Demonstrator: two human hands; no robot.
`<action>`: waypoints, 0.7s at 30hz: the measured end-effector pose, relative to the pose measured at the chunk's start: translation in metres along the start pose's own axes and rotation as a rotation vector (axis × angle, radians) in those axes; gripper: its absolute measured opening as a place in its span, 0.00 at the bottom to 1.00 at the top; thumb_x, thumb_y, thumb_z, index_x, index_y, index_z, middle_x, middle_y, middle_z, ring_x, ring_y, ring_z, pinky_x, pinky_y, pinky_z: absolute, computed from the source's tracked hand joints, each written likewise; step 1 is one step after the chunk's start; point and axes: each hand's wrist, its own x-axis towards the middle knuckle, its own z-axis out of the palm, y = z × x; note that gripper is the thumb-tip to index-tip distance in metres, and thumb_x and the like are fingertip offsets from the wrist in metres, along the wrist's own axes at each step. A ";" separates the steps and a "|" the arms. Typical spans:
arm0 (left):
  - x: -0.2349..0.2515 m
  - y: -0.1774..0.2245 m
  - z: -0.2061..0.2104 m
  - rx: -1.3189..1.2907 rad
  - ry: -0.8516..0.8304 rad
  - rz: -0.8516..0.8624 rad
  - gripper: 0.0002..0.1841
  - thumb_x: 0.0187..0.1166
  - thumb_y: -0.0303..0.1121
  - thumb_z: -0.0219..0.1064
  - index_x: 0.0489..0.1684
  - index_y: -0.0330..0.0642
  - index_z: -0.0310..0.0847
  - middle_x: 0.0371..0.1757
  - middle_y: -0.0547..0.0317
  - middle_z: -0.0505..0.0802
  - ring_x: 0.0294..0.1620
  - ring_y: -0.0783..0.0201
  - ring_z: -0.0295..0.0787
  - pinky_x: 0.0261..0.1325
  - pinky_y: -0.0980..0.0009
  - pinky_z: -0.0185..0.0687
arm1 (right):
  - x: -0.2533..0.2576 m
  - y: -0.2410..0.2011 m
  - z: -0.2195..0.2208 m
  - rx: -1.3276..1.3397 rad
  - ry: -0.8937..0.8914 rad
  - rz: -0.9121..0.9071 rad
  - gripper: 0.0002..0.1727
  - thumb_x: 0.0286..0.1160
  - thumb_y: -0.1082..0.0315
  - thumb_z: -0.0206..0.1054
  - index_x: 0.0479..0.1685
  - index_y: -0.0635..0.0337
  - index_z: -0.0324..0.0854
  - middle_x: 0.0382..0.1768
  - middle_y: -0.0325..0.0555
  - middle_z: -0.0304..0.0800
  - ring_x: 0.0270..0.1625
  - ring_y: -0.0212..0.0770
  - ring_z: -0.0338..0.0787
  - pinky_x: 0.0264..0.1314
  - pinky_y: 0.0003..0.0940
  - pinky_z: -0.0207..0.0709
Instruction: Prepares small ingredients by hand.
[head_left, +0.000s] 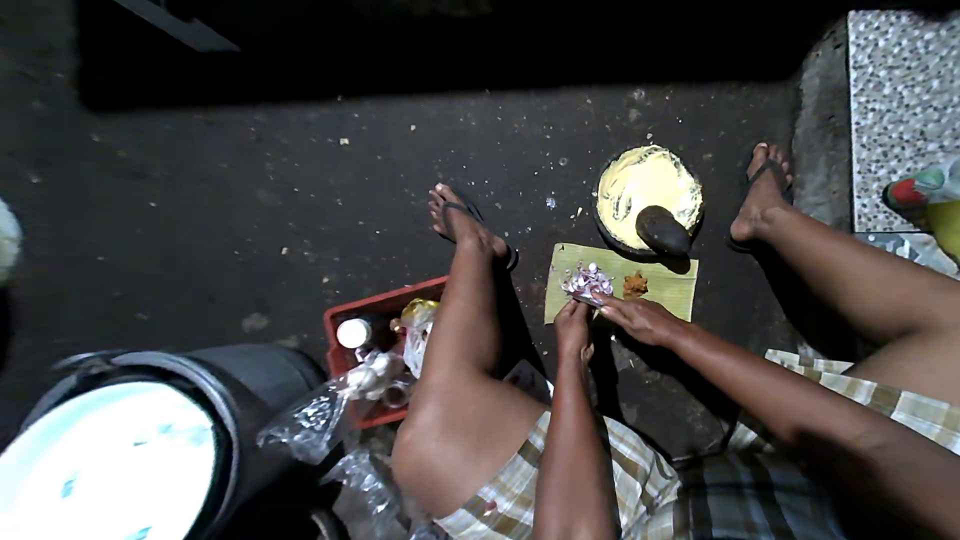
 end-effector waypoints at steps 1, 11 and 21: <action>0.000 0.000 0.001 0.007 -0.009 -0.004 0.09 0.87 0.24 0.58 0.42 0.30 0.83 0.31 0.56 0.89 0.33 0.69 0.85 0.44 0.72 0.83 | 0.002 -0.002 -0.001 0.005 0.003 0.004 0.32 0.95 0.42 0.37 0.94 0.37 0.58 0.72 0.59 0.86 0.75 0.62 0.83 0.79 0.67 0.68; -0.003 0.001 0.002 -0.036 -0.065 -0.056 0.11 0.87 0.20 0.54 0.57 0.23 0.78 0.41 0.51 0.88 0.39 0.67 0.85 0.50 0.72 0.84 | 0.024 0.000 -0.004 0.092 0.040 0.090 0.30 0.95 0.45 0.44 0.87 0.51 0.64 0.57 0.65 0.90 0.64 0.66 0.89 0.70 0.70 0.74; 0.007 -0.006 -0.005 -0.011 0.050 0.008 0.10 0.87 0.26 0.58 0.55 0.29 0.81 0.37 0.54 0.89 0.36 0.68 0.84 0.44 0.71 0.83 | 0.006 -0.008 0.007 -0.016 0.039 0.058 0.32 0.94 0.41 0.39 0.92 0.37 0.61 0.69 0.57 0.87 0.72 0.62 0.85 0.74 0.69 0.72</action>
